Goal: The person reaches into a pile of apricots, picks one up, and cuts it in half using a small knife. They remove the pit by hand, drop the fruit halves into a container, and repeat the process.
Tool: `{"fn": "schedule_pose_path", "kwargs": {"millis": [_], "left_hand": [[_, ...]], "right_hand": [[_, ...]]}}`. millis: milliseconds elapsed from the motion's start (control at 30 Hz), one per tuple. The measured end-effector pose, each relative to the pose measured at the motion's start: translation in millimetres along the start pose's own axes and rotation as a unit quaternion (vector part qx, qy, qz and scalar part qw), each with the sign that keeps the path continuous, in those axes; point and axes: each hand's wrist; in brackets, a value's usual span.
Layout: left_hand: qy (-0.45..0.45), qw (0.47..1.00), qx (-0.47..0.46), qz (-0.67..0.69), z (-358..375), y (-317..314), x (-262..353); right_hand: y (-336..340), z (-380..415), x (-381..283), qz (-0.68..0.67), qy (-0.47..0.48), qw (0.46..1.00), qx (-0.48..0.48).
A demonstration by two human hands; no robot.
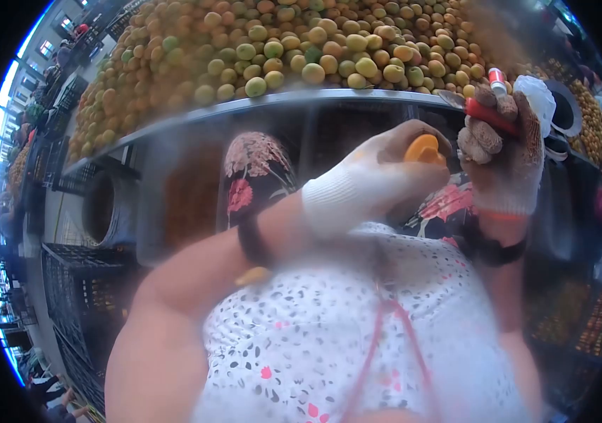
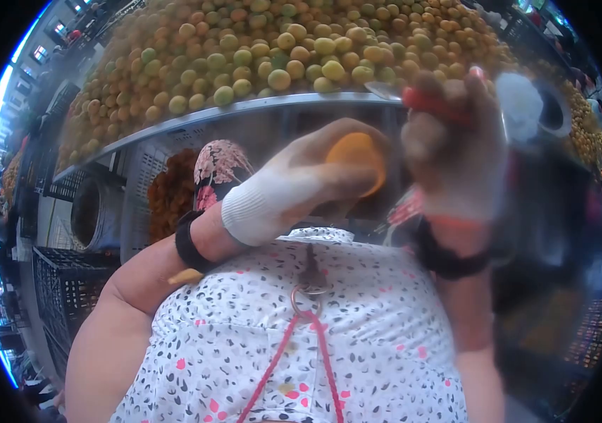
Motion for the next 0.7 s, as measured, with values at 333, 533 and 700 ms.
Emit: {"fn": "schedule_pose_path", "kwargs": {"millis": [333,533,700], "left_hand": [[0.049,0.992,-0.106,0.050,-11.4,5.0,-24.4],[0.098,0.983,-0.099,0.123,-22.4,8.1,-59.0],[0.129,0.972,-0.079,0.182,-18.2,4.1,-90.2]], "right_hand": [[20.8,-10.3,3.6,-0.011,-0.054,0.998,0.006],[-34.5,-1.1,23.9,0.535,-0.003,0.836,-0.117],[-56.1,-4.5,57.2,0.635,-0.026,0.676,-0.372]]}}
Point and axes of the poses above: each hand's wrist, its own z-axis away from the middle knuckle, its own y-axis out of the back of the hand, x = y × z, and after that the axes turned 10 degrees about -z, right-handed
